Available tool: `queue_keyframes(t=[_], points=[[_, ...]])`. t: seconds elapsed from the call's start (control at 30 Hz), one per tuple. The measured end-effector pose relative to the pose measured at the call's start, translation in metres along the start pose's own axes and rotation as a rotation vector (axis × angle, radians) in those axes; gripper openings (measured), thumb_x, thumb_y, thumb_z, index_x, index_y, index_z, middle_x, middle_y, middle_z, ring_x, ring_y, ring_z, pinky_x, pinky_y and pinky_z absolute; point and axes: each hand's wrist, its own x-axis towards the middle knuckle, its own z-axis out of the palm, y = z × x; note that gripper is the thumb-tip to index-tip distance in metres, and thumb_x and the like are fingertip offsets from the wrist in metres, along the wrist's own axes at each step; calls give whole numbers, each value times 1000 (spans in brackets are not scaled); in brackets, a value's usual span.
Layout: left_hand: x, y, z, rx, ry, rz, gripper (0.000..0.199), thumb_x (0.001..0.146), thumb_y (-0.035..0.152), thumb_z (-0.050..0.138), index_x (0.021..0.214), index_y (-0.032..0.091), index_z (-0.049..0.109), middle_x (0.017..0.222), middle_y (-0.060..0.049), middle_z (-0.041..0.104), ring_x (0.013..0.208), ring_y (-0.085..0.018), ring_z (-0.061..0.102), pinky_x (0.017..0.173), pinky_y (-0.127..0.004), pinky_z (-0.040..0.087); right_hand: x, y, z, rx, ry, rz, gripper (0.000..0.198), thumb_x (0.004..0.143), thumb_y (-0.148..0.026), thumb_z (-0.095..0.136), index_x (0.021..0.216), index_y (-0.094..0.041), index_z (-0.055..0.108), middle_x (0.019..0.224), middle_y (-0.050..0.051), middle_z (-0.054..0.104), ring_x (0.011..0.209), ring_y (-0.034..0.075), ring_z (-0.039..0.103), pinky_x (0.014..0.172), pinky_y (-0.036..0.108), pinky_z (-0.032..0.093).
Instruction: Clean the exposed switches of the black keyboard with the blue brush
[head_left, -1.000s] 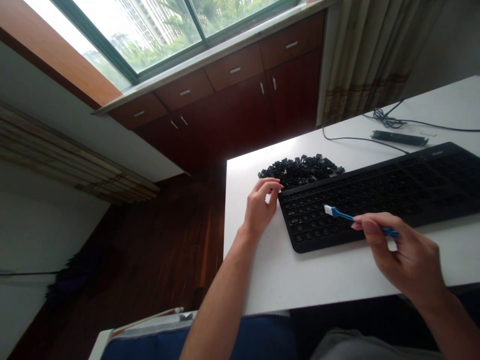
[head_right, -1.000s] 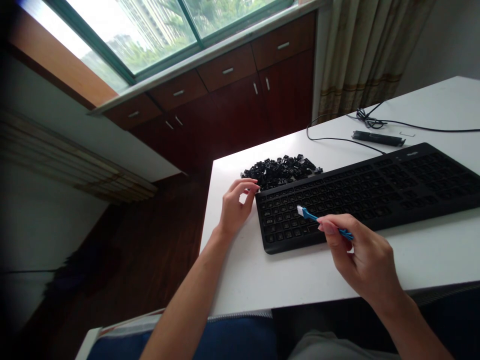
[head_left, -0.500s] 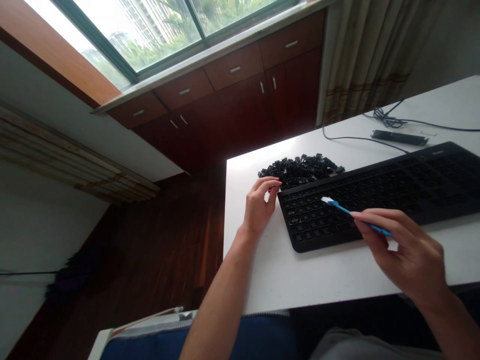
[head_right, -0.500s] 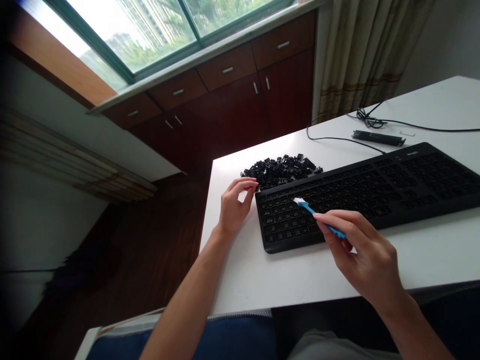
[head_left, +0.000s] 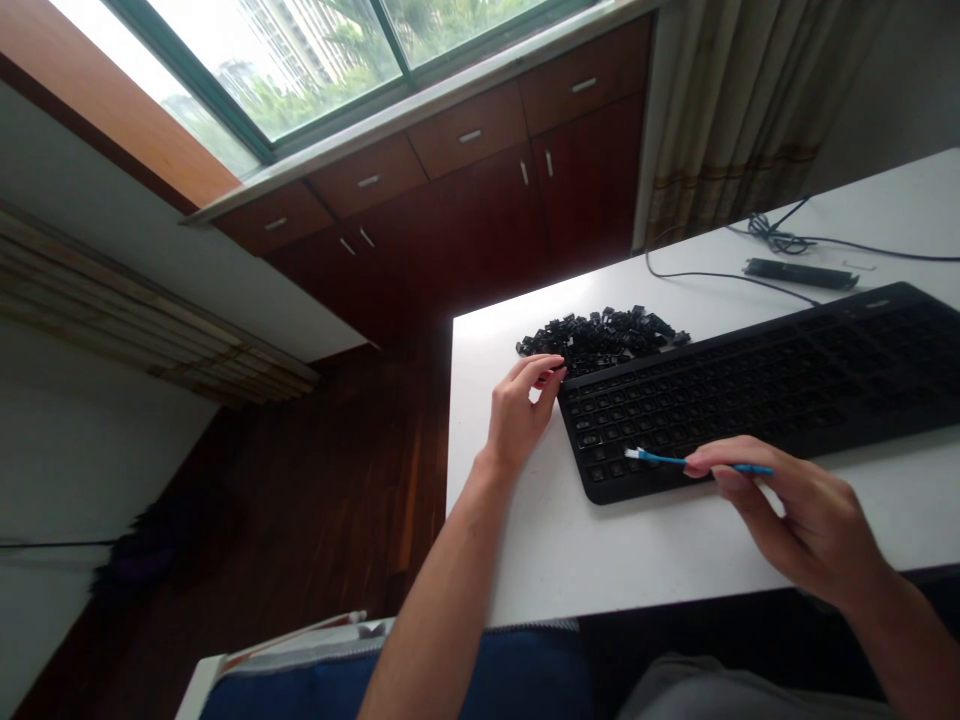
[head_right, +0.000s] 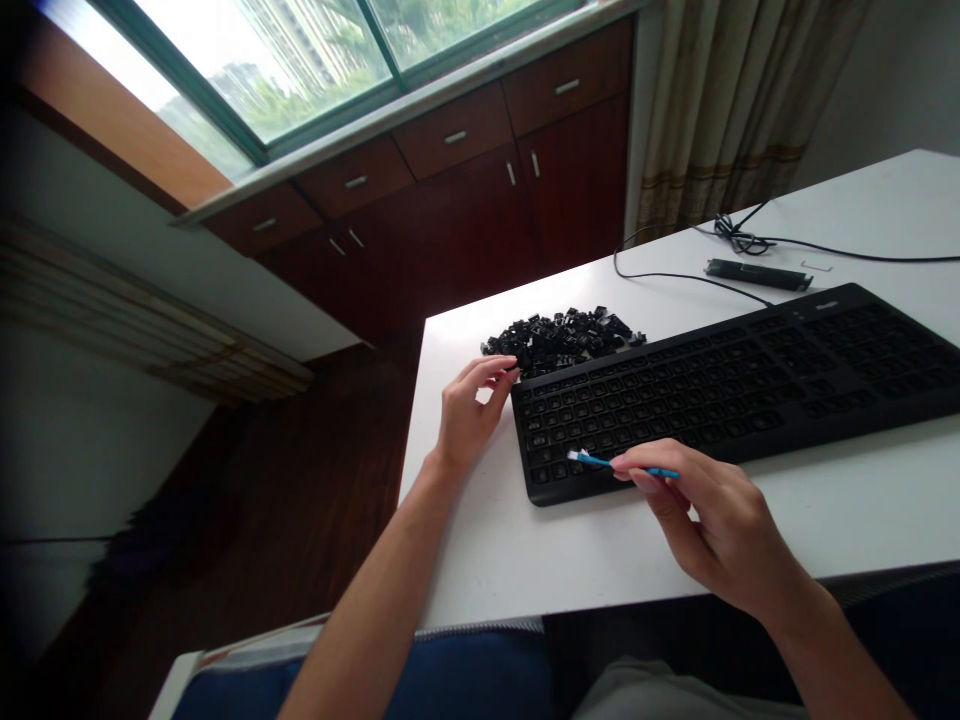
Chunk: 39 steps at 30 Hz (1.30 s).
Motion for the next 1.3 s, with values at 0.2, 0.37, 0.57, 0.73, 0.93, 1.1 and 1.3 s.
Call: queue_keyframes(t=[0.2, 0.37, 0.57, 0.73, 0.93, 1.1, 1.3], points=[[1, 2, -1, 41, -6, -4, 18, 92, 30, 60, 105, 20, 68, 102, -6, 70, 81, -12, 65, 72, -27, 57, 2, -2, 2, -120, 18, -67, 50, 81, -3, 61, 126, -26, 60, 113, 4, 71, 94, 18, 68, 82, 31, 55], [1, 2, -1, 58, -21, -12, 18, 89, 35, 64, 98, 20, 68, 94, -5, 70, 75, -12, 63, 70, -27, 55, 5, -7, 1, -157, 90, -63, 45, 80, -5, 65, 121, -25, 63, 108, 3, 73, 87, 16, 69, 75, 27, 55], [-1, 0, 0, 43, -8, -31, 21, 85, 39, 68, 89, 19, 65, 87, -4, 68, 76, -13, 63, 66, -26, 54, 1, -9, 0, -75, 101, 95, 19, 87, -15, 59, 103, -25, 64, 84, 0, 74, 63, 13, 66, 52, 23, 50], [-1, 0, -1, 43, 3, -31, 23, 83, 40, 70, 84, 19, 62, 86, -3, 68, 75, -12, 62, 64, -25, 52, 0, -9, 1, -111, 176, 113, 20, 86, -17, 62, 103, -25, 66, 86, 1, 75, 58, 13, 63, 55, 26, 51], [-1, 1, -1, 51, 4, -23, 25, 82, 42, 70, 82, 19, 61, 83, -3, 66, 71, -11, 59, 62, -25, 51, 4, -8, 2, -183, 163, 40, 27, 82, -11, 66, 105, -25, 67, 93, 0, 75, 66, 13, 65, 55, 25, 48], [0, 2, -2, 67, -1, -22, 23, 82, 41, 71, 84, 19, 64, 82, -3, 66, 72, -12, 59, 62, -25, 51, 6, -10, 5, -184, 229, 37, 27, 82, -11, 66, 105, -25, 69, 97, 0, 74, 73, 12, 66, 52, 23, 46], [1, 2, -2, 87, 7, 6, 23, 82, 42, 70, 87, 19, 65, 83, -3, 67, 71, -12, 59, 62, -25, 50, 3, -8, 4, -225, 230, 23, 37, 77, -8, 70, 110, -26, 69, 106, 0, 74, 82, 14, 69, 65, 24, 54]])
